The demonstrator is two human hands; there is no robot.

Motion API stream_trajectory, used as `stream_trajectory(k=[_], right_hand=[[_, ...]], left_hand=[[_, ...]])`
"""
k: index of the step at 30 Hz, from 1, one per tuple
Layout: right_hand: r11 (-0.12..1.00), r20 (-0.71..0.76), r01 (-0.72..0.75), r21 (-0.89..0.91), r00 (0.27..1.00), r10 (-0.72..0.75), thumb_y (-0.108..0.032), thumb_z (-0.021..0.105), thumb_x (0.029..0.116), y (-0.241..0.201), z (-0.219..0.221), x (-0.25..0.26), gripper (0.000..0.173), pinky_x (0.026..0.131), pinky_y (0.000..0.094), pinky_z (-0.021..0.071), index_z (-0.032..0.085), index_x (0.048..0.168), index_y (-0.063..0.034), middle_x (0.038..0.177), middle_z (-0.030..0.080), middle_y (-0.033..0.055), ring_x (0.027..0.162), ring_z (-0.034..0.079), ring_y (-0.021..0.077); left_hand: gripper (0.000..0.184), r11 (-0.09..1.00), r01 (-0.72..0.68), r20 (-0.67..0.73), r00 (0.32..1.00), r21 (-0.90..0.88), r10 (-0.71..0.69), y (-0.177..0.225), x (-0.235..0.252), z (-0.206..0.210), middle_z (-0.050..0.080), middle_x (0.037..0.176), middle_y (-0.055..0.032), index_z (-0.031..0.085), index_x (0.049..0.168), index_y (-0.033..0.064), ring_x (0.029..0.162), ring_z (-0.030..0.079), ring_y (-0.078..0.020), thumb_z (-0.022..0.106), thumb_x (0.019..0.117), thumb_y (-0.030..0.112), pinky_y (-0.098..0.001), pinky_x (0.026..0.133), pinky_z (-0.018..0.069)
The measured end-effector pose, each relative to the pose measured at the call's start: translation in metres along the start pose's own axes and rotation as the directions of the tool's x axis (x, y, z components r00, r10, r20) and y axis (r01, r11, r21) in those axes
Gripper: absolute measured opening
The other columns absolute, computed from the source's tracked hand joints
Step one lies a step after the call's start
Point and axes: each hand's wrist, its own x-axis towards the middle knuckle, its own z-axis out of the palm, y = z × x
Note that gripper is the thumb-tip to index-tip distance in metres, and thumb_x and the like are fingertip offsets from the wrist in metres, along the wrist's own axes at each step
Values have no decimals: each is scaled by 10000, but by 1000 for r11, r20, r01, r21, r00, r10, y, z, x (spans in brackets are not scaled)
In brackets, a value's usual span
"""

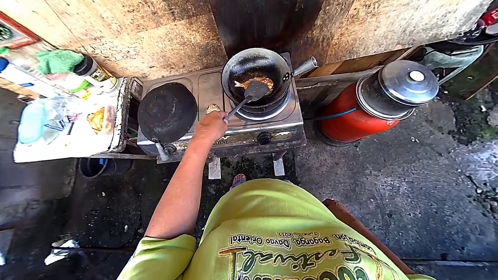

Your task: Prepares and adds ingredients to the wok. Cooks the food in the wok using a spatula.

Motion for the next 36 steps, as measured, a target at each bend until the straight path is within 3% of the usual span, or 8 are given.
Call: stream_trajectory(k=[36], right_hand=[[998,-10,3,65,1000,-2,-332,484,1097,6,11,-3,421,1134,574,415,651,1326,-20,1356,646,238,1332,577,386]], left_hand=[[403,1000,6,-1,1000,-18,-6,-3,2,-1,633,1393,-164,578,1483,198,1303,588,-364,491,1090,221,-617,1068,438]])
